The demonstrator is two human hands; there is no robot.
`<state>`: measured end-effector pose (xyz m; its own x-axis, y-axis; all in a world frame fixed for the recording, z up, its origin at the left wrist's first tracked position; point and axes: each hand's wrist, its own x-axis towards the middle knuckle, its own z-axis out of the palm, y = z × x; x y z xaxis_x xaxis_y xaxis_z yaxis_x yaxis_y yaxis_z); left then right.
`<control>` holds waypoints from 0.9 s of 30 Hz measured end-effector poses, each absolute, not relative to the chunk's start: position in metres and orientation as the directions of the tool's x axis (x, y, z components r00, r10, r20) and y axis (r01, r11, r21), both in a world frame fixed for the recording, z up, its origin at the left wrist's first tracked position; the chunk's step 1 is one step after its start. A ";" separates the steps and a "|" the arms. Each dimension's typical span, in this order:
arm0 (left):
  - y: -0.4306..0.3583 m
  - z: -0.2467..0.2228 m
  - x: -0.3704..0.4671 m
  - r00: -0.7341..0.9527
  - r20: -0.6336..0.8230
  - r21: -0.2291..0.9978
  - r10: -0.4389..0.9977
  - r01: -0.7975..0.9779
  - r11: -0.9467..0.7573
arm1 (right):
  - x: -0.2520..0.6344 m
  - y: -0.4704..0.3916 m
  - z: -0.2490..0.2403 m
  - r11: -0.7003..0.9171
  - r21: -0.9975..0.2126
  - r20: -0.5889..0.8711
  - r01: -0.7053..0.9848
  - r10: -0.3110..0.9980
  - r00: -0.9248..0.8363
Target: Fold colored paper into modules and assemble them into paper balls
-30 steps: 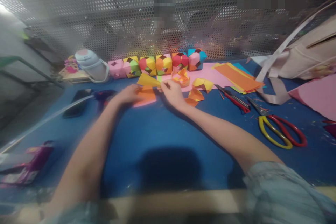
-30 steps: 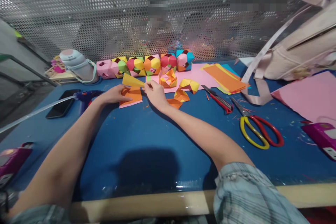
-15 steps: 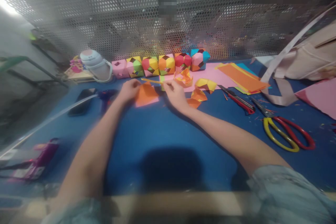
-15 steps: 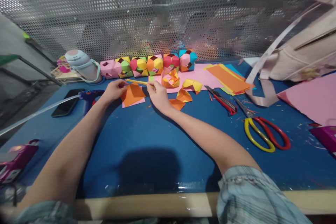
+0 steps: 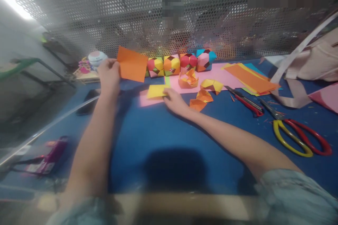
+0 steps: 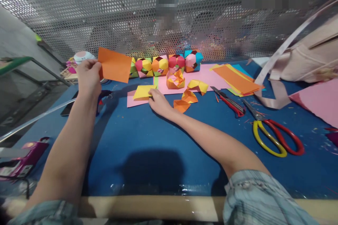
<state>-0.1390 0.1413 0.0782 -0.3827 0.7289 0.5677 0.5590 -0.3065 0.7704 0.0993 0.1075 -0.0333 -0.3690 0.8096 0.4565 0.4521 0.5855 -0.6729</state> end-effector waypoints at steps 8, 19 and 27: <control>0.126 0.084 -0.102 -0.409 0.464 0.874 0.786 0.357 -0.329 | 0.098 0.103 -0.032 0.705 -0.493 0.449 0.509 0.708 -0.545; 0.133 0.068 -0.104 -0.323 0.462 0.850 0.826 0.427 -0.309 | 0.048 0.096 -0.016 0.876 -0.217 0.370 0.430 0.482 -0.794; 0.130 0.071 -0.101 -0.338 0.448 0.883 0.828 0.313 -0.350 | 0.029 0.101 -0.018 0.728 -0.492 0.340 0.477 0.666 -0.664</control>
<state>-0.1008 0.1296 0.0715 -0.3379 0.8277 0.4480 0.3128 -0.3502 0.8829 0.0291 0.1012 -0.0183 -0.6643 0.6657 0.3400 0.4773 0.7278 -0.4924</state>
